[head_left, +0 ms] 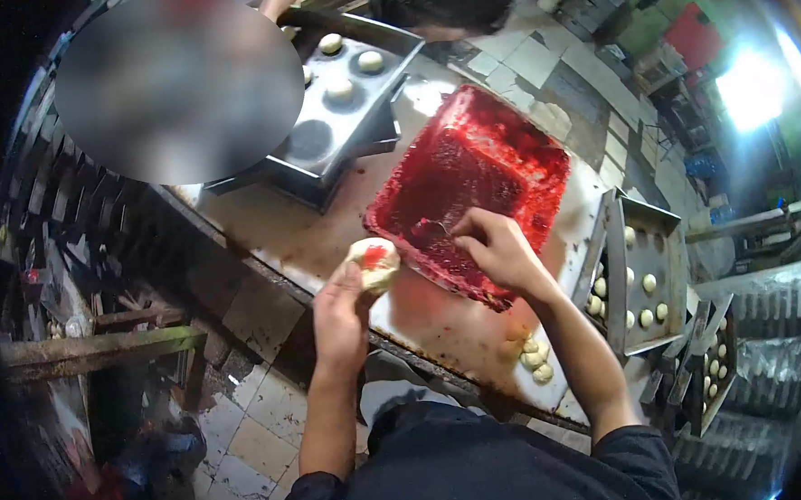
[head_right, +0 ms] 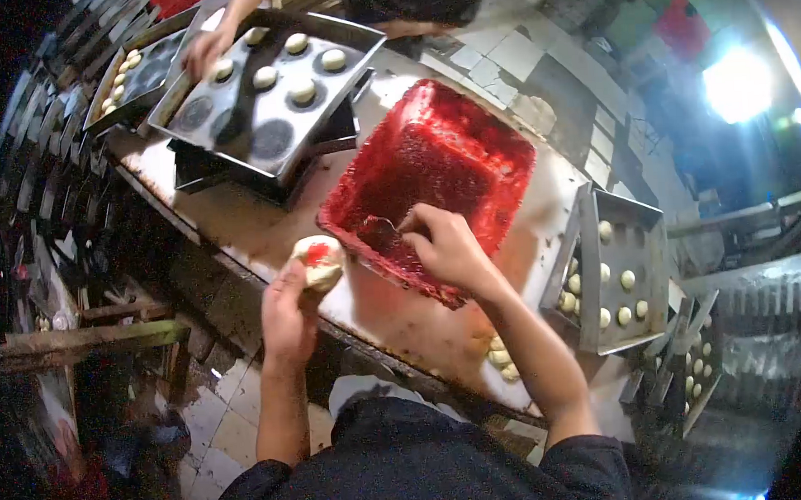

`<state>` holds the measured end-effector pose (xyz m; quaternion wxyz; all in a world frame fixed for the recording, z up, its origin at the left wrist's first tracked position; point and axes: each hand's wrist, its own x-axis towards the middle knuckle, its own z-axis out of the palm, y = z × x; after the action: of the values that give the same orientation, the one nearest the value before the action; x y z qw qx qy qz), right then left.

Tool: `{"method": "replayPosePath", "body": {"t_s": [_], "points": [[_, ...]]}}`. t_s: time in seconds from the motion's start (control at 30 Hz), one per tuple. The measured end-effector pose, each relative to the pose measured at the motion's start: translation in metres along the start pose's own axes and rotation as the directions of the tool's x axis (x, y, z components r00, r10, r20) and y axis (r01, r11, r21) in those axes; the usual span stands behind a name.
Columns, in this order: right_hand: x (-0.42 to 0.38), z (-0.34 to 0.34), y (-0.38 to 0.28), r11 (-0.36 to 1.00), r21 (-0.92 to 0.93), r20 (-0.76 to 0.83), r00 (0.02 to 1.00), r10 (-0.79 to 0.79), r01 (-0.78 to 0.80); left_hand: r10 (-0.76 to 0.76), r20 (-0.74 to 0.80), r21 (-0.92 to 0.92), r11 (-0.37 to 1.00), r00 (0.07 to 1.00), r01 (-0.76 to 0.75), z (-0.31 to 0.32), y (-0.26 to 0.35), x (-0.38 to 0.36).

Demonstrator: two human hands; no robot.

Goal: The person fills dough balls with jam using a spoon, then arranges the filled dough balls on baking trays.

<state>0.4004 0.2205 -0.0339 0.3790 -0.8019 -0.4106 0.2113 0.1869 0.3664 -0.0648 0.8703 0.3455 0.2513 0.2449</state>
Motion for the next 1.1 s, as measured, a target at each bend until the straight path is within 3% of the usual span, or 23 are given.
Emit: {"method": "replayPosePath", "body": {"t_s": [0.13,0.27,0.3,0.4,0.43,0.47,0.5,0.53,0.6,0.7,0.73,0.77,0.8,0.87,0.93,0.97,1.07,1.1], "points": [[-0.104,-0.015,-0.017,0.878,0.453,-0.144,0.959,0.244,-0.156,-0.175,0.184,-0.027,0.983,0.967,0.183,0.068,-0.047,-0.023],[-0.206,-0.004,0.020,0.844,0.528,-0.460,0.867,0.194,0.091,-0.284,0.266,-0.092,0.944,0.921,0.318,0.131,-0.084,-0.086],[-0.225,0.001,0.038,0.833,0.505,-0.566,0.815,0.123,0.225,-0.302,0.269,-0.098,0.936,0.915,0.338,0.144,-0.096,-0.103],[-0.309,-0.002,0.086,0.816,0.565,-0.537,0.804,0.255,0.119,-0.339,0.212,-0.021,0.936,0.917,0.351,0.151,-0.152,-0.143],[-0.335,0.001,0.108,0.836,0.531,-0.586,0.773,0.243,0.140,-0.329,0.202,0.007,0.942,0.922,0.335,0.149,-0.172,-0.155],[-0.362,0.000,0.132,0.928,0.368,-0.638,0.742,0.206,0.058,-0.335,0.192,0.010,0.941,0.922,0.339,0.153,-0.183,-0.169],[-0.388,-0.004,0.155,0.948,0.293,-0.603,0.747,0.281,-0.120,-0.341,0.183,0.014,0.939,0.922,0.344,0.157,-0.191,-0.183],[-0.413,-0.005,0.180,0.933,0.205,-0.573,0.736,0.359,-0.295,-0.349,0.178,0.017,0.936,0.920,0.352,0.161,-0.198,-0.196],[-0.453,0.014,0.243,0.845,-0.042,-0.658,0.652,0.378,-0.533,-0.374,0.319,0.043,0.923,0.871,0.381,0.174,-0.199,-0.224],[-0.476,0.004,0.260,0.717,-0.319,-0.715,0.654,0.248,-0.620,-0.422,0.515,0.131,0.899,0.746,0.417,0.183,-0.188,-0.262],[-0.474,-0.003,0.246,0.878,-0.088,-0.660,0.688,0.302,-0.470,-0.396,0.516,0.156,0.916,0.759,0.371,0.185,-0.186,-0.276],[-0.470,-0.019,0.215,0.942,0.166,-0.594,0.733,0.331,-0.291,-0.368,0.520,0.180,0.929,0.771,0.322,0.187,-0.187,-0.291],[-0.468,-0.034,0.180,0.904,0.415,-0.527,0.783,0.330,-0.103,-0.338,0.529,0.202,0.941,0.779,0.271,0.187,-0.184,-0.304],[-0.472,-0.054,0.098,0.768,0.601,-0.413,0.908,0.064,0.219,-0.351,0.522,0.355,0.918,0.777,0.176,0.180,-0.175,-0.326],[-0.476,-0.047,0.044,0.660,0.700,-0.354,0.935,-0.013,0.274,-0.312,0.513,0.453,0.890,0.800,0.056,0.169,-0.165,-0.352],[-0.472,-0.028,0.050,0.643,0.682,-0.362,0.925,-0.118,0.349,-0.237,0.511,0.517,0.853,0.826,-0.075,0.164,-0.156,-0.368],[-0.469,0.021,0.007,0.432,0.797,-0.360,0.906,-0.222,0.422,-0.063,0.437,0.457,0.875,0.897,-0.161,0.126,-0.128,-0.414],[-0.469,0.041,-0.007,0.433,0.789,-0.358,0.900,-0.250,0.435,0.038,0.440,0.433,0.866,0.897,-0.249,0.108,-0.118,-0.429]]}}
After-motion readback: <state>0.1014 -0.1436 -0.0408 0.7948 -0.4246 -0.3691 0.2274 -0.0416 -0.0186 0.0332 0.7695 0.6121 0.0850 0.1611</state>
